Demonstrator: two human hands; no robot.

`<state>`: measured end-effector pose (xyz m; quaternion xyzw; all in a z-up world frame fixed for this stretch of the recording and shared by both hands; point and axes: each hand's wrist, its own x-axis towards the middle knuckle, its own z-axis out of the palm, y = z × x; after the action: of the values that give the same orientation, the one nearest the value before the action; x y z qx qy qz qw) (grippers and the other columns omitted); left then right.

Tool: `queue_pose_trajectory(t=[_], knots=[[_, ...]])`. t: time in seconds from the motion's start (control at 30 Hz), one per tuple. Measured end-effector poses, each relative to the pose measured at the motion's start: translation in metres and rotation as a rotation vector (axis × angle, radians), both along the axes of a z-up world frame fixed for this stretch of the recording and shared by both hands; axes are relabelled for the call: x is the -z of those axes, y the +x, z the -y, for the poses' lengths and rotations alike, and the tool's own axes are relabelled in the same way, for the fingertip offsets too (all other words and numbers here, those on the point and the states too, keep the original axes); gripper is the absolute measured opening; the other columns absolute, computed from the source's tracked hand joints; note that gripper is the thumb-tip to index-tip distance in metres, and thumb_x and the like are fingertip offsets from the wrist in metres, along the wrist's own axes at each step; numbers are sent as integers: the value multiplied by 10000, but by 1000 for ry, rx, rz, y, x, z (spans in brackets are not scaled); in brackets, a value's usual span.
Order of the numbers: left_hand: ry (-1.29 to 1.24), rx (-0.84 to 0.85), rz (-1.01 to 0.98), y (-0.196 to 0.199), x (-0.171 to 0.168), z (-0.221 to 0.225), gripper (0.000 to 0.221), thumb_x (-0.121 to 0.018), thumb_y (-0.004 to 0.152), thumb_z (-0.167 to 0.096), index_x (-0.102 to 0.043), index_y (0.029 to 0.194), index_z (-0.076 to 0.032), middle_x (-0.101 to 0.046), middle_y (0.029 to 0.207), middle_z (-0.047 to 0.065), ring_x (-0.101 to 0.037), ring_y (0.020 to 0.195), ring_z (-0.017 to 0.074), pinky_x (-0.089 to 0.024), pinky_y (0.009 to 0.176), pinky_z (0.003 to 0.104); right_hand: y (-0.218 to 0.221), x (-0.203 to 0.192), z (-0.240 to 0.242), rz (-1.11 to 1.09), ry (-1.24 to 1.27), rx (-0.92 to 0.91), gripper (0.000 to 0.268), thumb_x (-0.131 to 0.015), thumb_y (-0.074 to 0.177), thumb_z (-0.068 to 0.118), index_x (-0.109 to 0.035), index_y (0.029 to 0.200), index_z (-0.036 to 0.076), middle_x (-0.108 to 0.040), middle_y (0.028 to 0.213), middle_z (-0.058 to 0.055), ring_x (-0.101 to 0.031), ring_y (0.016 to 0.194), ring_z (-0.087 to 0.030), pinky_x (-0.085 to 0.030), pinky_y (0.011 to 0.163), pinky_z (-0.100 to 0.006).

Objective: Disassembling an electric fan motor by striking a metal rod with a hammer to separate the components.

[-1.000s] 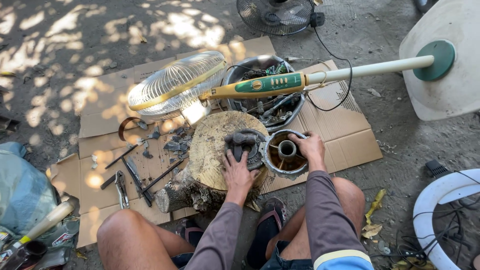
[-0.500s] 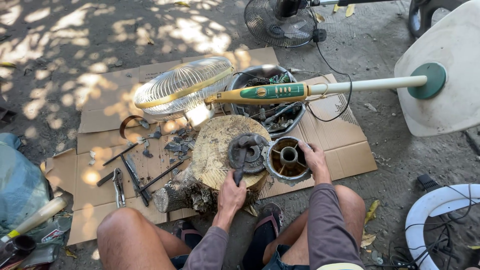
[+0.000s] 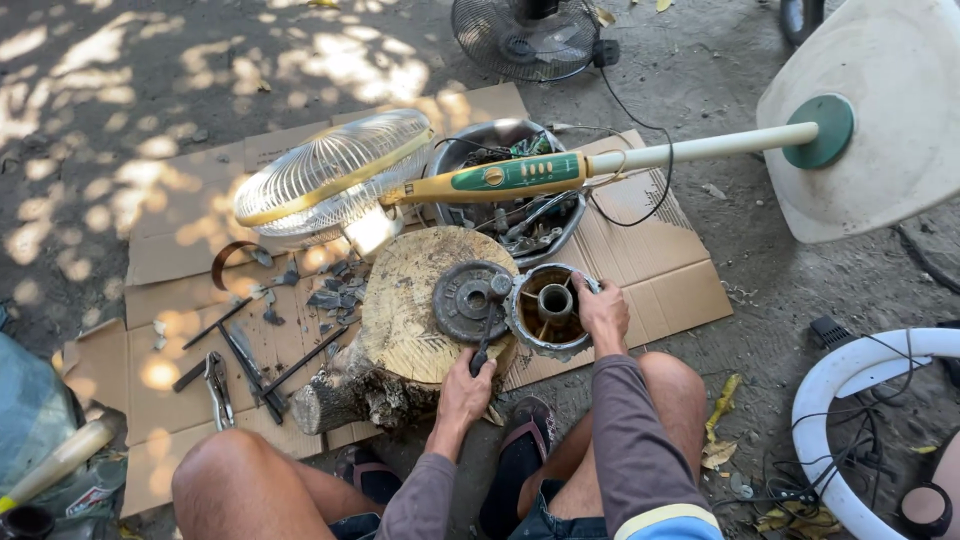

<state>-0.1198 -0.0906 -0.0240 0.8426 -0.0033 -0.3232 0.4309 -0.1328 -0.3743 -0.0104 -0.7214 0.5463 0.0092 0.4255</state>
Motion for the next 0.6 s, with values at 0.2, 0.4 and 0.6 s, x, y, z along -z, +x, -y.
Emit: queue_pose_trajectory(t=[0.2,0.4,0.6], knots=[[-62,-16,54,-13,-49,2,388,-596,947,-436,-705,1174,-142,-701,902,237,-700,912,407,-544,799,505,6,21,9,22,-16,8,680,-682,801,729,-734,1222,196,-735,1157,-200,-647,1197,-427,-509,1011,-548],[-642,0,508,-6,-154,23,178,-536,1033,-147,-583,1123,-2,-602,673,144,-588,508,221,-570,464,360,8,12,13,27,-6,-31,662,-750,816,642,-716,1252,145,-733,1166,-235,-640,1213,-438,-503,1032,-536],[-1195,-43,931,21,-272,61,190,-555,967,-127,-512,986,57,-534,531,83,-507,372,152,-432,405,261,8,13,13,24,8,-45,708,-740,808,698,-707,1263,156,-732,1170,-230,-636,1218,-435,-504,1034,-550]])
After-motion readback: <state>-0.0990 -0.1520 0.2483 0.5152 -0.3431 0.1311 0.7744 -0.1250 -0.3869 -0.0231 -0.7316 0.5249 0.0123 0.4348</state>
